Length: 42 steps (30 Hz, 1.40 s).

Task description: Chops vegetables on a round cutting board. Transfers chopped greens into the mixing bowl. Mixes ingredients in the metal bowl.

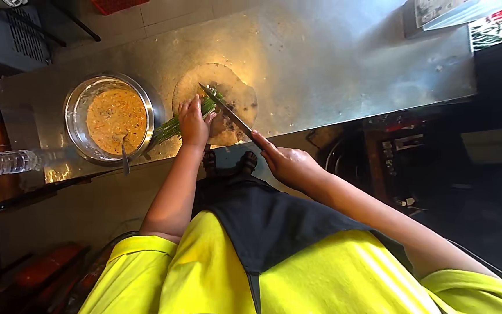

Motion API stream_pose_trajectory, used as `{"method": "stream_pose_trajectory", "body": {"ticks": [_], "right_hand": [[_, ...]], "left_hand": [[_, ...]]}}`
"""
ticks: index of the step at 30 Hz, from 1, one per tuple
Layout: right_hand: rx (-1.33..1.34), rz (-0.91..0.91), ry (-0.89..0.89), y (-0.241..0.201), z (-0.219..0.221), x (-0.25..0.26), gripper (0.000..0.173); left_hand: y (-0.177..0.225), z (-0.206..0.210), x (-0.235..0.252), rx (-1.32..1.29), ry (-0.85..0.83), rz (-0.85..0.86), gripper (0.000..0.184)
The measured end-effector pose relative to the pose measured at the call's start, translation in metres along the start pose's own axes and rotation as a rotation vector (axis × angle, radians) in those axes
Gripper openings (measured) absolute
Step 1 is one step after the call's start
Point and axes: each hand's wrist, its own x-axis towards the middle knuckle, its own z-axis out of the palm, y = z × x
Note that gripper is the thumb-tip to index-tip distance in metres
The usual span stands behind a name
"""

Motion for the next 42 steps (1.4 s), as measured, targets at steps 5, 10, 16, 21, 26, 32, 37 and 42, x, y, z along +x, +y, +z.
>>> {"method": "stream_pose_trajectory", "body": {"ticks": [5, 10, 16, 21, 26, 32, 37, 42], "right_hand": [[-0.013, 0.031, -0.085, 0.0, 0.008, 0.006, 0.057], [-0.018, 0.055, -0.144, -0.004, 0.009, 0.012, 0.058], [-0.024, 0.082, -0.194, -0.012, 0.003, 0.015, 0.059], [-0.026, 0.109, -0.224, -0.019, -0.001, 0.015, 0.059], [-0.016, 0.074, -0.195, -0.01, 0.021, 0.023, 0.06], [0.018, 0.041, -0.146, -0.019, 0.022, 0.069, 0.066], [0.028, 0.034, -0.113, -0.017, 0.027, 0.076, 0.065], [0.026, 0.074, -0.168, 0.007, 0.045, 0.025, 0.061]], "left_hand": [[-0.006, 0.0, -0.005, -0.028, -0.013, 0.024, 0.046], [-0.015, 0.015, -0.006, -0.036, 0.08, 0.087, 0.029], [-0.021, 0.01, -0.009, -0.041, -0.04, 0.112, 0.05], [-0.02, 0.023, -0.004, -0.014, 0.108, 0.122, 0.025], [-0.024, 0.027, -0.004, -0.01, 0.13, 0.139, 0.022], [-0.026, 0.03, -0.004, -0.012, 0.161, 0.15, 0.019], [-0.025, 0.03, -0.003, -0.028, 0.19, 0.126, 0.017], [-0.021, 0.031, -0.003, -0.003, 0.213, 0.102, 0.02]]}}
